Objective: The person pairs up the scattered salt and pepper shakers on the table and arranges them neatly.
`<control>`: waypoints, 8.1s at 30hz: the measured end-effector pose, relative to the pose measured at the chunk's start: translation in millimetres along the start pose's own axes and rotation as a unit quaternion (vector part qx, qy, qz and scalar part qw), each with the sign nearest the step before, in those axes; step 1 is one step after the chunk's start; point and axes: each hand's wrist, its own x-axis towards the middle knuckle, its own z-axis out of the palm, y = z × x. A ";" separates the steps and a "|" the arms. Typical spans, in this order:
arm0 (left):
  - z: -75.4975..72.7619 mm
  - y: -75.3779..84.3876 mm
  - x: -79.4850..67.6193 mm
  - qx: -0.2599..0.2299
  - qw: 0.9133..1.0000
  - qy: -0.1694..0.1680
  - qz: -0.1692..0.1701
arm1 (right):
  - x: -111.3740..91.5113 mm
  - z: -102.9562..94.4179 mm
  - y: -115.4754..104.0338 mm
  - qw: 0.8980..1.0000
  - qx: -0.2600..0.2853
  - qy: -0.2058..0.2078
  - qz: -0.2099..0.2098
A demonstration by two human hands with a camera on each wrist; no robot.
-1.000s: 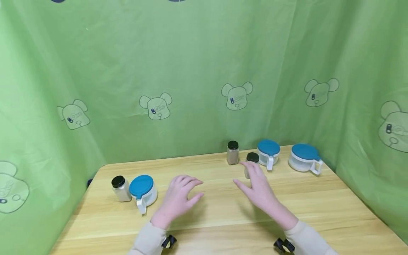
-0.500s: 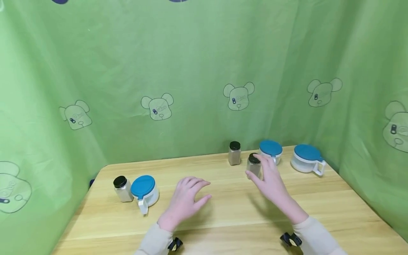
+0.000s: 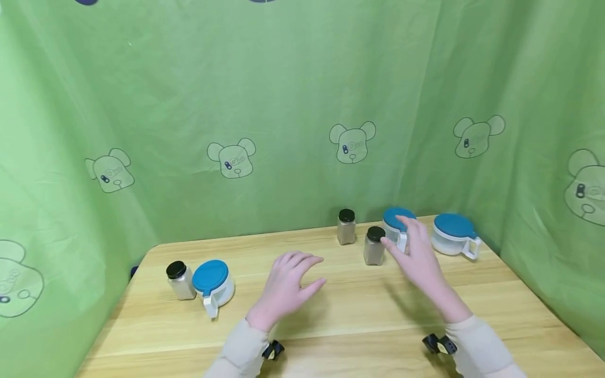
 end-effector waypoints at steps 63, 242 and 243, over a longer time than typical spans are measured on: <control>82.8 63.9 101.7 -0.149 0.971 -0.027 -0.186 | 21.6 -76.5 114.8 0.992 0.000 0.028 0.122; 111.0 27.4 93.7 -0.134 0.960 -0.029 -0.244 | 13.6 -77.2 144.7 0.972 0.021 -0.038 0.229; 110.2 27.3 93.3 -0.135 0.960 -0.029 -0.244 | 13.4 -77.8 143.4 0.973 0.021 -0.037 0.228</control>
